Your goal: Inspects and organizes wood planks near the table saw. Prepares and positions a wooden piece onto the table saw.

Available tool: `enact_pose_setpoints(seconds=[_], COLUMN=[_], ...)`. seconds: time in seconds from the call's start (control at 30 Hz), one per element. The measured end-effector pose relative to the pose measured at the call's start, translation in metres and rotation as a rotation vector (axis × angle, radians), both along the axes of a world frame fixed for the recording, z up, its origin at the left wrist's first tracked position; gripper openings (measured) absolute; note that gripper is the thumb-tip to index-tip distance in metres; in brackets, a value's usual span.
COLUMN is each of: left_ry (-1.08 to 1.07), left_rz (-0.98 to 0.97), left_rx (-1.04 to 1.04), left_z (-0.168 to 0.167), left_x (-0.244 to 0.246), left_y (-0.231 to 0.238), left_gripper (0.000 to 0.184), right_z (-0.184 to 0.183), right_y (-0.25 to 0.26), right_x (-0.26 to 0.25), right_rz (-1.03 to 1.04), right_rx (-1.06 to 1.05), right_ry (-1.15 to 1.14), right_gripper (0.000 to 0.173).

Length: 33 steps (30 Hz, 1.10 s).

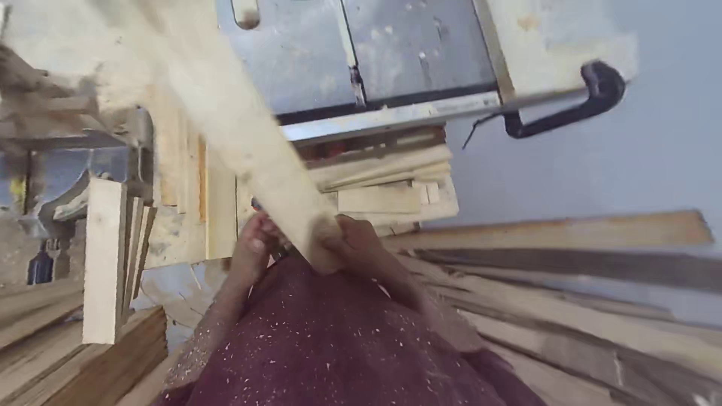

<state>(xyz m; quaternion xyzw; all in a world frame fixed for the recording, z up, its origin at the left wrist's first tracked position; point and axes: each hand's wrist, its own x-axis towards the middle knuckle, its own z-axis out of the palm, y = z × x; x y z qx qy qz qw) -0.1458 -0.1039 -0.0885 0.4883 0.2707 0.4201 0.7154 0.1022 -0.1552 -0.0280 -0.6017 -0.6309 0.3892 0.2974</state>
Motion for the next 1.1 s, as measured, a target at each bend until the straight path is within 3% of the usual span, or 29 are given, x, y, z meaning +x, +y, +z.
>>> enact_pose_setpoints(seconds=[0.1,0.17,0.27,0.4,0.47,0.53,0.6,0.67,0.73,0.8,0.9,1.03,1.1], left_ry=[-0.216,-0.214,-0.098,0.386,0.739,0.883,0.896,0.840,0.778,0.698,0.520,0.464,0.446], left_rz=[0.136,0.175,0.305,0.406,0.453,0.393,0.315,0.284,0.290,0.328,0.395,0.385,0.392], left_rx=[-0.066,0.000,0.071,-0.133,-0.155,-0.179,-0.279,-0.381,-0.423,-0.412,-0.321,-0.058,0.009], left_z=[0.015,0.025,0.035,0.036,0.025,0.010,-0.005,-0.021,-0.027,-0.027,-0.017,-0.013,-0.011], left_x=[-0.010,-0.021,-0.031,-0.012,0.001,0.006,0.004,0.002,0.003,0.004,0.000,-0.020,-0.031], left_y=[0.021,0.034,0.043,0.048,0.053,0.053,0.047,0.043,0.045,0.041,0.029,0.016,0.012], left_gripper=[0.044,0.021,0.013,0.049,0.059,0.072,0.084,0.094,0.096,0.089,0.075,0.089,0.093], right_z=[-0.005,-0.007,-0.033,-0.030,-0.028,-0.031,-0.035,-0.045,-0.061,-0.084,-0.099,-0.093,-0.095], right_y=[0.022,0.039,0.073,0.076,0.078,0.078,0.079,0.088,0.113,0.146,0.177,0.179,0.180], right_x=[-0.010,-0.009,0.011,-0.026,-0.060,-0.078,-0.074,-0.049,-0.013,0.022,0.045,0.046,0.045], right_rz=[0.150,0.188,0.180,0.383,0.476,0.520,0.494,0.274,-0.108,-0.349,-0.355,-0.298,-0.355], right_rx=[0.034,0.018,0.091,-0.018,-0.059,-0.033,-0.067,-0.074,-0.066,-0.091,-0.247,-0.372,-0.374], right_ry=[-0.044,-0.106,-0.334,-0.304,-0.413,-0.513,-0.565,-0.642,-0.736,-0.780,-0.746,-0.728,-0.736], right_gripper=[0.044,0.051,0.051,0.043,0.043,0.037,0.027,0.026,0.045,0.065,0.069,0.057,0.062])
